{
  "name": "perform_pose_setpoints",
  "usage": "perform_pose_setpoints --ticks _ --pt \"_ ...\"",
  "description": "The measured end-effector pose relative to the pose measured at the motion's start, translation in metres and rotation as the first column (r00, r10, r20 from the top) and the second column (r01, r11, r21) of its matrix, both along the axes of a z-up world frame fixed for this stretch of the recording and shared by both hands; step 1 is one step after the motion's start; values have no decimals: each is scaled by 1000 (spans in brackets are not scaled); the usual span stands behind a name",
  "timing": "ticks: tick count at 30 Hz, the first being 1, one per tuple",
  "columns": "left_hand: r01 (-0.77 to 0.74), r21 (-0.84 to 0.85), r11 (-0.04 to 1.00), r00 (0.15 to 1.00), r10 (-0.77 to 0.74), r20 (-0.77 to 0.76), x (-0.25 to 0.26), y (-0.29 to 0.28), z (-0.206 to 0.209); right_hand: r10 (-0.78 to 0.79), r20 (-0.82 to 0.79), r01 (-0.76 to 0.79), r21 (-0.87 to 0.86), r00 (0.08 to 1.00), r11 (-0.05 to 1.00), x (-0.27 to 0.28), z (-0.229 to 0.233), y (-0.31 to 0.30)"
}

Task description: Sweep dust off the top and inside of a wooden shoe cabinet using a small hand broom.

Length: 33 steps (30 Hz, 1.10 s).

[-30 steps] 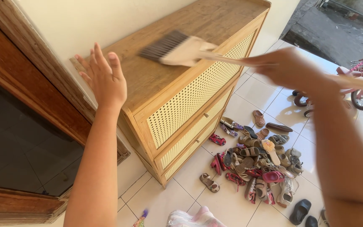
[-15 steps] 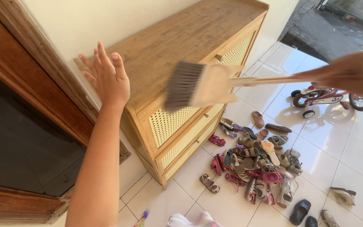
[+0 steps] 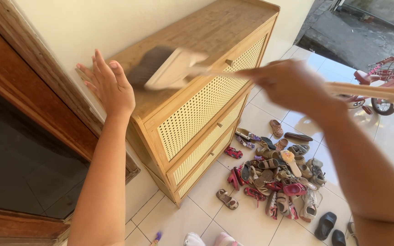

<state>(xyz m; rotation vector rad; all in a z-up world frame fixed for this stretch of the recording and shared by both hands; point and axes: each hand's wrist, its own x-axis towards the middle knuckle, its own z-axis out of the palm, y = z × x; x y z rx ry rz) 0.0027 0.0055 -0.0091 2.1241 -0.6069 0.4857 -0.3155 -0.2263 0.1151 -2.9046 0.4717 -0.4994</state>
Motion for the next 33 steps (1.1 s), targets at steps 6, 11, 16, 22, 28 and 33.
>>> perform_pose_setpoints --ticks 6,11,16,22,28,33 --pt "10 -19 1000 1000 -10 -11 -2 1 1 -17 -230 29 46 973 999 -18 19 -3" --pt "12 11 1000 1000 -12 25 3 0 -5 9 -330 8 52 944 999 -110 -4 -156" --pt "29 -36 999 998 -28 48 7 0 -12 -18 -226 27 38 974 999 -137 -28 -219" --pt "29 -37 999 998 -28 49 9 -2 -11 -71 -49 73 28 996 997 39 -12 -20" --pt "3 -4 1000 1000 -3 24 11 -2 -12 -107 -363 61 -136 925 989 99 -4 68" --pt "0 -3 1000 1000 1 26 5 -1 -7 165 -243 -194 -97 956 976 42 8 22"
